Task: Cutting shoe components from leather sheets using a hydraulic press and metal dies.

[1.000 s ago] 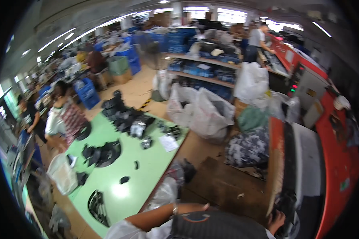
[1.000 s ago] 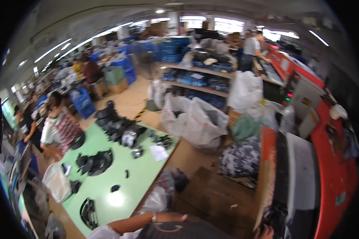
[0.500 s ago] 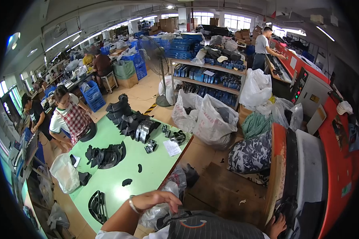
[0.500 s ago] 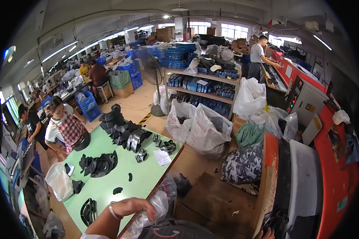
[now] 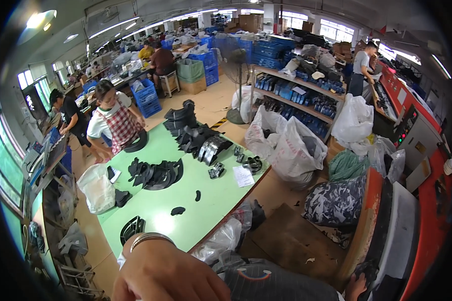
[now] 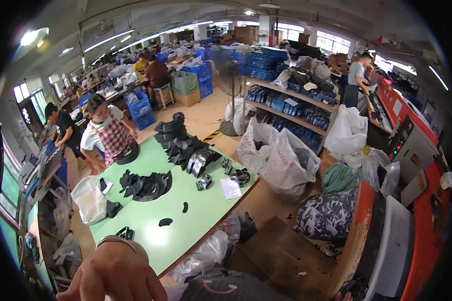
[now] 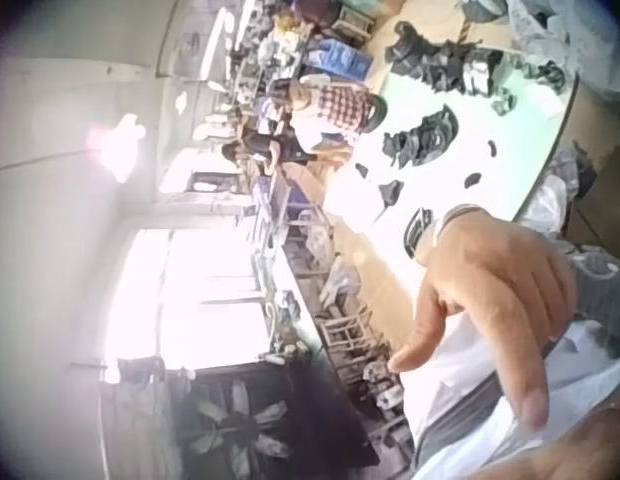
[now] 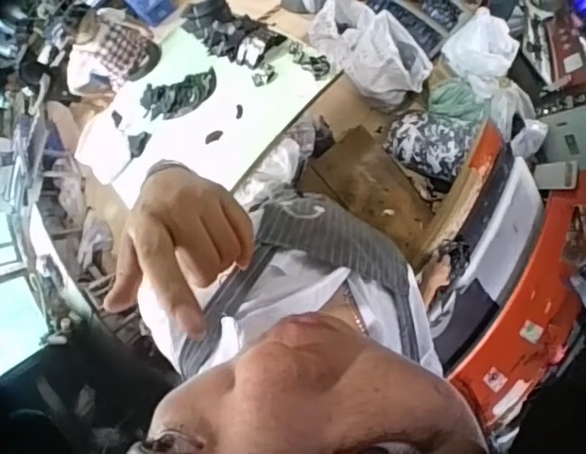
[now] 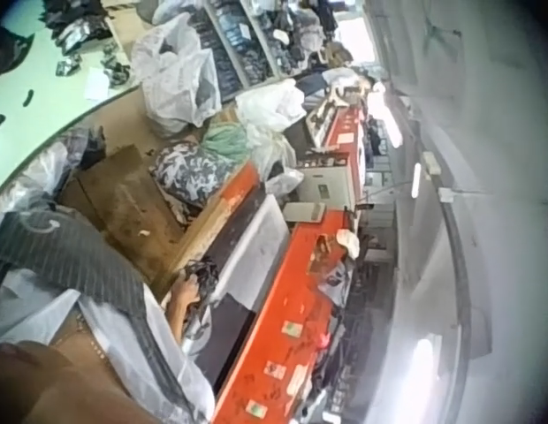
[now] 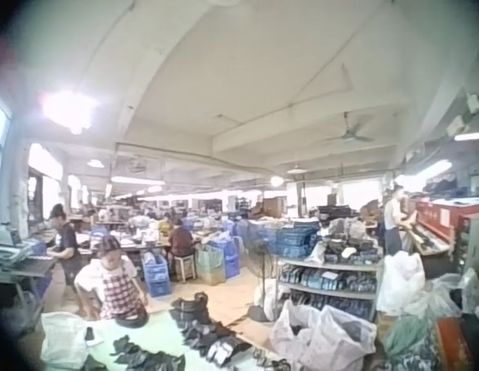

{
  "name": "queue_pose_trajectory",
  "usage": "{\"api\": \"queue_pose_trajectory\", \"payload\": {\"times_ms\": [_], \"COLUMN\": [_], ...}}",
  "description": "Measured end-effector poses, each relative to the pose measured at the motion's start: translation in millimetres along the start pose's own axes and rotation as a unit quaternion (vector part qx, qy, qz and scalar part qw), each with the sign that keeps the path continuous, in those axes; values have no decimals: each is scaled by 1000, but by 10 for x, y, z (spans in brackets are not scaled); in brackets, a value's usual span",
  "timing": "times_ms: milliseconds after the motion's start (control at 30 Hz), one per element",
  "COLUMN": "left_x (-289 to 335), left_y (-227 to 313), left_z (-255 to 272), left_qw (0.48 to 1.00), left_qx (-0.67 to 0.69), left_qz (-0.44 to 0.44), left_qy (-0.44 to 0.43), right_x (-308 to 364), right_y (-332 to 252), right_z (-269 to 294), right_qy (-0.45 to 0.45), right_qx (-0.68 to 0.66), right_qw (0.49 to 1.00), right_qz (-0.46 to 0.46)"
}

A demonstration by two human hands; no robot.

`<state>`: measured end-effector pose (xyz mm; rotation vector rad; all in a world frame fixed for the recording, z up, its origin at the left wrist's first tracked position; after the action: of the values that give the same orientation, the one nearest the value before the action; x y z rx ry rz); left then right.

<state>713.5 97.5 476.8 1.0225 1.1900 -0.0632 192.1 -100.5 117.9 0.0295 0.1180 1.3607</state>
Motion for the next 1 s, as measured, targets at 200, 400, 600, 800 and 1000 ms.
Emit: {"api": "queue_pose_trajectory", "payload": {"times_ms": [200, 400, 600, 800, 1000], "left_x": [-89, 40, -2, -100, -659], "left_y": [109, 86, -151, -587, -1255], "left_z": [-126, 88, 408, 772, 782], "left_qw": [992, 991, 990, 968, 923], "left_qx": [-48, -34, 35, 208, 338], "left_qz": [-119, -132, -134, -101, -40], "left_qy": [-1, -20, -37, -94, -178], "right_x": [94, 237, 344, 336, 943], "right_y": [-32, -315, -211, -284, -229], "right_z": [-126, 323, 390, 604, 1205], "right_qy": [54, 41, -134, -26, 31], "right_qx": [49, 55, -34, -205, -309], "right_qw": [997, 995, 964, 963, 944], "right_qz": [-22, -72, -225, -173, -115]}}
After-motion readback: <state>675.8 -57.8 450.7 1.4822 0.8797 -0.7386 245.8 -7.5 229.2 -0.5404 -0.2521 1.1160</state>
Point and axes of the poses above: each hand's wrist, its own x-axis away from the middle knuckle, its own z-axis out of the back of the hand, y = z × x, the point moved 4 cm from there along -x, towards the middle knuckle, and after that the axes turned 3 degrees about x, right-handed, at the moved point
